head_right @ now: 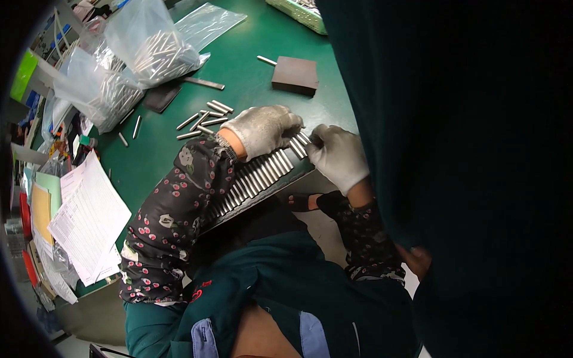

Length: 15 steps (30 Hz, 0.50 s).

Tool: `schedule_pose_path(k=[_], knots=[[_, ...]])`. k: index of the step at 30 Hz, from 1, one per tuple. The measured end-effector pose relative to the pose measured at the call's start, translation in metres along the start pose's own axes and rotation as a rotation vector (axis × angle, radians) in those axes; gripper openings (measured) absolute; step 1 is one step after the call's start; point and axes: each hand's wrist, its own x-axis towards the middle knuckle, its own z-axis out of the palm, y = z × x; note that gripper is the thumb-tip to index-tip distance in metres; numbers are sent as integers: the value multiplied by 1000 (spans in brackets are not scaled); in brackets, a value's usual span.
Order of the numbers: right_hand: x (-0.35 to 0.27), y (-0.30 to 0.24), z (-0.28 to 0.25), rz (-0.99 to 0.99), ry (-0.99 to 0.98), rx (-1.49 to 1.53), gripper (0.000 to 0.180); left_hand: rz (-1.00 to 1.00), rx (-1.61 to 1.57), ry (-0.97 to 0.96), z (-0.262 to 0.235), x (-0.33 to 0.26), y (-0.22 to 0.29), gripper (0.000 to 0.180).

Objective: Sorting and arranging small metal cylindrical pins into a slotted tray at a workbench.

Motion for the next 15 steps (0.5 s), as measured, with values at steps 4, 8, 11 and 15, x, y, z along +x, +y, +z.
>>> schedule_pose_path(k=[4, 8, 11, 15], knots=[[-13, -3, 5, -96, 81, 152, 16, 129, -99, 60, 3, -4, -5, 28], [-14, 6, 13, -41, 97, 249, 18, 87, 67, 105, 0, -15, -6, 25], [-16, 14, 27, -128, 185, 144, 18, 68, 160, 44, 4, -29, -3, 23], [-2, 9, 34, -88, 202, 163, 19, 29, 137, 287, 9, -38, -16, 24]])
